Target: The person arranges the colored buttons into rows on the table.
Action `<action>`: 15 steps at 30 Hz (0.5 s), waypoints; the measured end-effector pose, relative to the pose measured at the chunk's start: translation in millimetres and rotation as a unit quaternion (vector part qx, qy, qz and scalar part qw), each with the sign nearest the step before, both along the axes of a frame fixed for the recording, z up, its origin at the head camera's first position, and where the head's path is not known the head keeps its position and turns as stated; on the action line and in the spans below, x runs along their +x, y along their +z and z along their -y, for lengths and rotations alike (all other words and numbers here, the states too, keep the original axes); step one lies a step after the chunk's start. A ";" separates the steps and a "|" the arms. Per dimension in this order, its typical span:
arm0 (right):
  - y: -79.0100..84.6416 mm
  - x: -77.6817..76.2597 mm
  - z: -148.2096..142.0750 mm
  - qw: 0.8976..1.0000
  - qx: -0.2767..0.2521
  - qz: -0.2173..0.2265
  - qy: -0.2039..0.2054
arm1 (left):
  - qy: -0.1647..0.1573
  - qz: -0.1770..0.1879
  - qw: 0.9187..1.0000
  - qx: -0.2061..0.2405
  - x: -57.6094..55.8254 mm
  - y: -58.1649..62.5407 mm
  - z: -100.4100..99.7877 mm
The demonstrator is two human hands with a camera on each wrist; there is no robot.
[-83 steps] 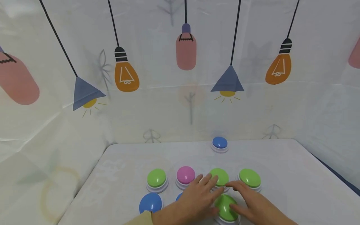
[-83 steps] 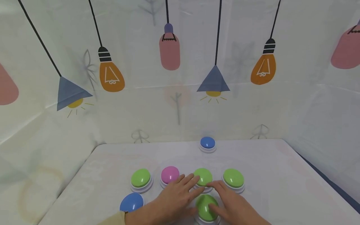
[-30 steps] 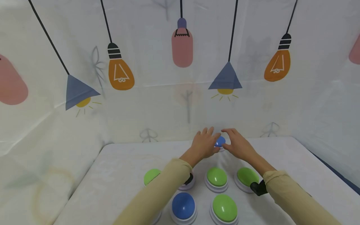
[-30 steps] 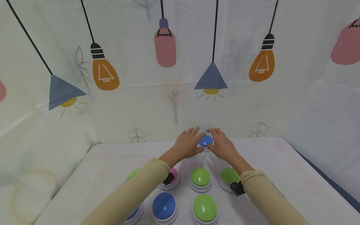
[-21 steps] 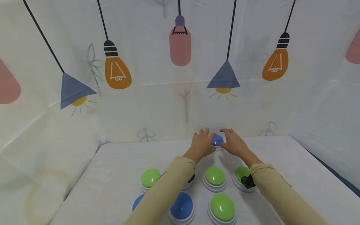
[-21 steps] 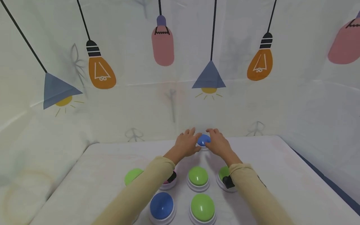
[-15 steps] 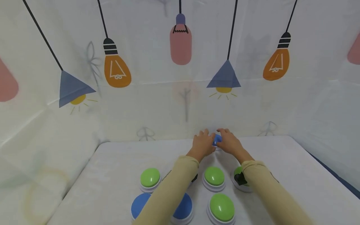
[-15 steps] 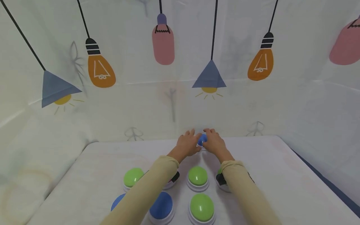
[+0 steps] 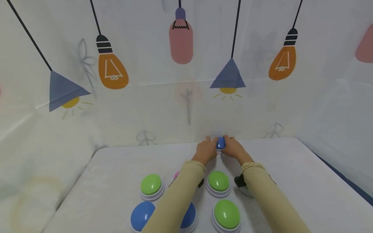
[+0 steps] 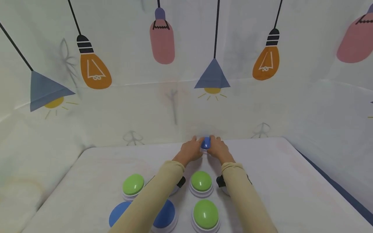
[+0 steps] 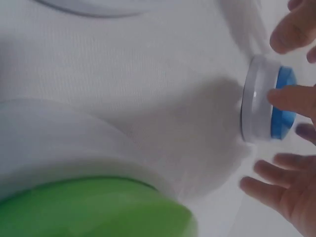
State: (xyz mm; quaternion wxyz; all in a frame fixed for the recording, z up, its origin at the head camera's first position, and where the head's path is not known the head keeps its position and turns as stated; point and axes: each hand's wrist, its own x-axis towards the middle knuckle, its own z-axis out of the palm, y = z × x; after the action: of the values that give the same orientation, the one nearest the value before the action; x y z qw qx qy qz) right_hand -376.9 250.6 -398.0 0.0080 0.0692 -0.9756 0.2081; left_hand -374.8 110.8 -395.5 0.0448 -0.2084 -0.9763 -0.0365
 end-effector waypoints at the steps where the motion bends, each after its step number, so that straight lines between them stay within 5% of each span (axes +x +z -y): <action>1: -0.8 -0.8 -1.1 1.000 0.001 0.005 0.006 | -0.002 0.006 1.000 0.006 -0.7 -0.3 0.7; 15: -6.6 -5.5 -1.7 0.999 -0.017 0.028 -0.002 | -0.025 0.131 0.990 0.043 -0.2 -3.7 -2.9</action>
State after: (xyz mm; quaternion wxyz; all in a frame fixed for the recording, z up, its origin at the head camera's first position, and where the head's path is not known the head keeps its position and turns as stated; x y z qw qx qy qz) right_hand -382.4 252.3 -404.6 -0.0178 0.0614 -0.9719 0.2264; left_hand -375.1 113.7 -399.2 -0.0751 -0.2245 -0.9657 -0.1066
